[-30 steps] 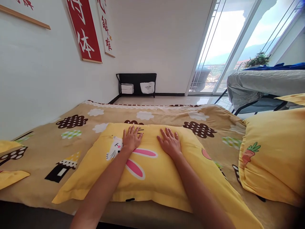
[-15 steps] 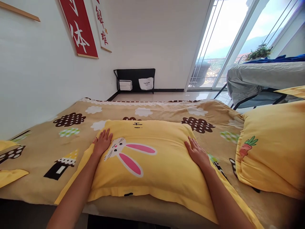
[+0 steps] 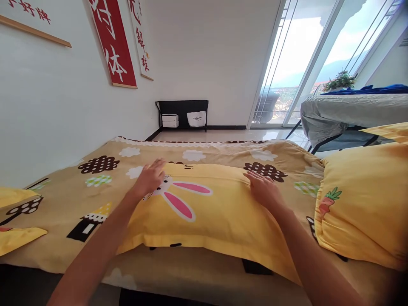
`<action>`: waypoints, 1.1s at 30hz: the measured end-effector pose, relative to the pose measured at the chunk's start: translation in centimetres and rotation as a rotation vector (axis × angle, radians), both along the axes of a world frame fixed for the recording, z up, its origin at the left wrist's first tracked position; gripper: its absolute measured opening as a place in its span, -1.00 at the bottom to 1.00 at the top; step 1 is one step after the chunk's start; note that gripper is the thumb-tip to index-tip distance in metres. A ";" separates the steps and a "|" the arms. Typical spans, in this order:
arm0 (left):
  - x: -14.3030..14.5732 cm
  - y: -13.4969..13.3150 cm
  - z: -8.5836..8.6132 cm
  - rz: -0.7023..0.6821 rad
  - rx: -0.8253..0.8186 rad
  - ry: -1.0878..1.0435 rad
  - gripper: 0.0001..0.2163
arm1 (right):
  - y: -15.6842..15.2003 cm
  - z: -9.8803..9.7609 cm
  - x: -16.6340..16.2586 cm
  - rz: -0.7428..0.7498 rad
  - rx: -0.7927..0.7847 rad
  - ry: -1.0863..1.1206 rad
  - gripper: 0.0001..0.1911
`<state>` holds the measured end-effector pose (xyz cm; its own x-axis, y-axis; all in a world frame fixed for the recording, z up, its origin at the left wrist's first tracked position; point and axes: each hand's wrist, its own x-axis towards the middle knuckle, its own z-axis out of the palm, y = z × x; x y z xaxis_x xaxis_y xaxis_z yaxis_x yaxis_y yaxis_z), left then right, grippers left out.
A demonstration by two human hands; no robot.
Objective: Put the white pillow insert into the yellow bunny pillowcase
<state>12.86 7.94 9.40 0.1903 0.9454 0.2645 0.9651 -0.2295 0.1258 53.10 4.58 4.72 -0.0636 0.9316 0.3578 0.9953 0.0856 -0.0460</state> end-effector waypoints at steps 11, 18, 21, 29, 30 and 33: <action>11.1 6.1 -7.9 -0.075 -0.200 -0.084 -0.45 | 7.0 -3.7 -10.2 0.049 -0.253 0.120 -0.38; 4.0 7.4 -8.9 0.158 -0.246 -0.113 -0.44 | 6.2 -5.0 -6.3 -0.041 -0.195 0.150 -0.38; 1.7 6.8 -10.4 0.236 -0.167 -0.251 -0.45 | 5.4 -7.1 -2.7 -0.099 -0.151 0.216 -0.38; 0.5 3.8 -9.2 0.044 0.053 -0.871 -0.48 | 0.9 -10.8 4.4 0.028 0.162 0.365 -0.38; -0.3 2.1 -9.0 -0.018 0.135 -0.883 -0.46 | -0.3 -10.7 4.7 0.037 0.242 0.339 -0.40; -3.4 -4.4 -10.4 -0.206 0.230 -0.595 -0.48 | -4.9 -11.3 5.3 0.110 0.391 0.206 -0.41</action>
